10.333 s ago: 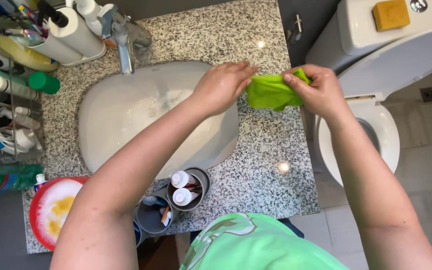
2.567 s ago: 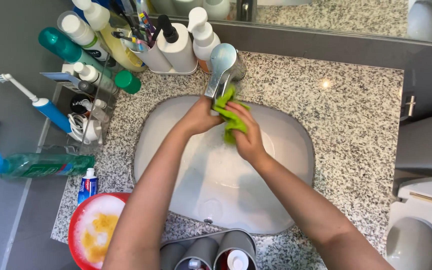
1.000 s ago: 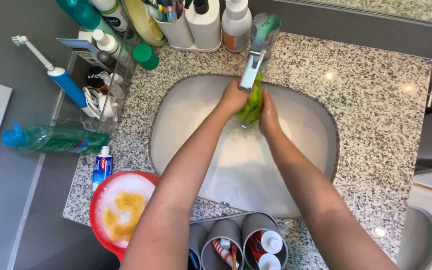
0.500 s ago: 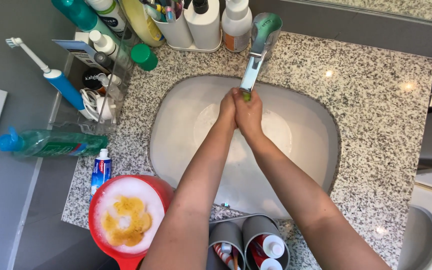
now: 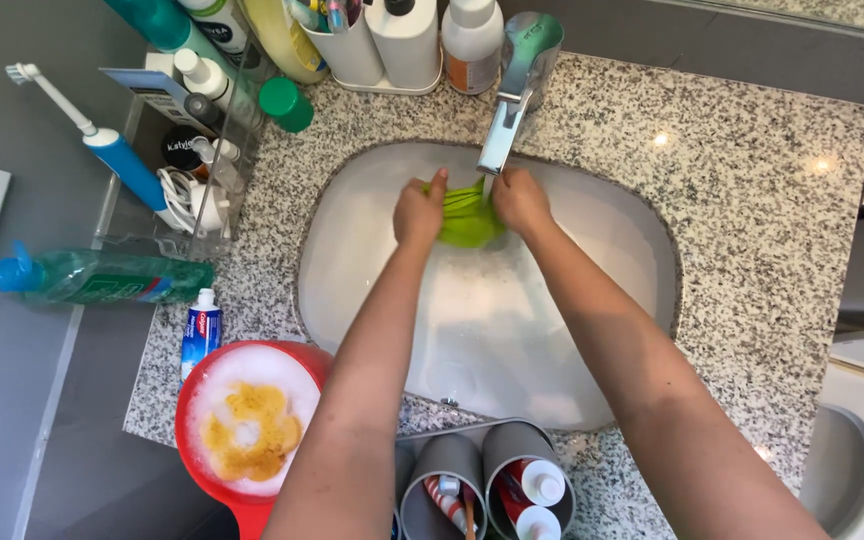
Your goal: Cleaning a bathroom sink and faucet using a sponge, soap, and a cleaning cloth.
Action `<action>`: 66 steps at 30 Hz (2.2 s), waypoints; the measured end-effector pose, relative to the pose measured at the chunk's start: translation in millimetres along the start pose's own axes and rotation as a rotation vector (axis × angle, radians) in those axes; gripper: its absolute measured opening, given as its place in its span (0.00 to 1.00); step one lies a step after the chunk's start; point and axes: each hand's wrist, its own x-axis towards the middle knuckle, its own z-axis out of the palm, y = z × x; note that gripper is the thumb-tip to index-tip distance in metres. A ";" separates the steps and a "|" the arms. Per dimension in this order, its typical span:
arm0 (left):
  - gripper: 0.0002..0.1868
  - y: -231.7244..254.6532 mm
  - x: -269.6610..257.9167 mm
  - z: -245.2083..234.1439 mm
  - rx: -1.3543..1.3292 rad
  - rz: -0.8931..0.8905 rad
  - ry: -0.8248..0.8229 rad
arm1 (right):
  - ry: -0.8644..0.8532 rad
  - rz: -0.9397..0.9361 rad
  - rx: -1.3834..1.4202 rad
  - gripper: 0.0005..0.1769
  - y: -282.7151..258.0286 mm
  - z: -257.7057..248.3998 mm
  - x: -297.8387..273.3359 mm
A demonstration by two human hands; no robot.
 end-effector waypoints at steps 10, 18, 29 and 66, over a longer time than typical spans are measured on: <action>0.34 -33.4 23.5 31.0 -0.020 0.430 -0.014 | -0.260 0.191 0.678 0.07 -55.6 -28.6 -8.6; 0.29 4.9 18.6 52.6 -0.474 0.357 -0.386 | -0.130 0.248 1.440 0.25 -6.2 -53.5 -32.5; 0.41 30.1 -10.8 19.5 -0.871 0.200 -0.545 | -0.101 0.367 1.823 0.25 1.6 18.9 -27.0; 0.06 23.3 -134.3 43.8 0.984 1.828 -0.309 | -1.024 -0.026 0.296 0.12 -102.7 -79.1 -62.6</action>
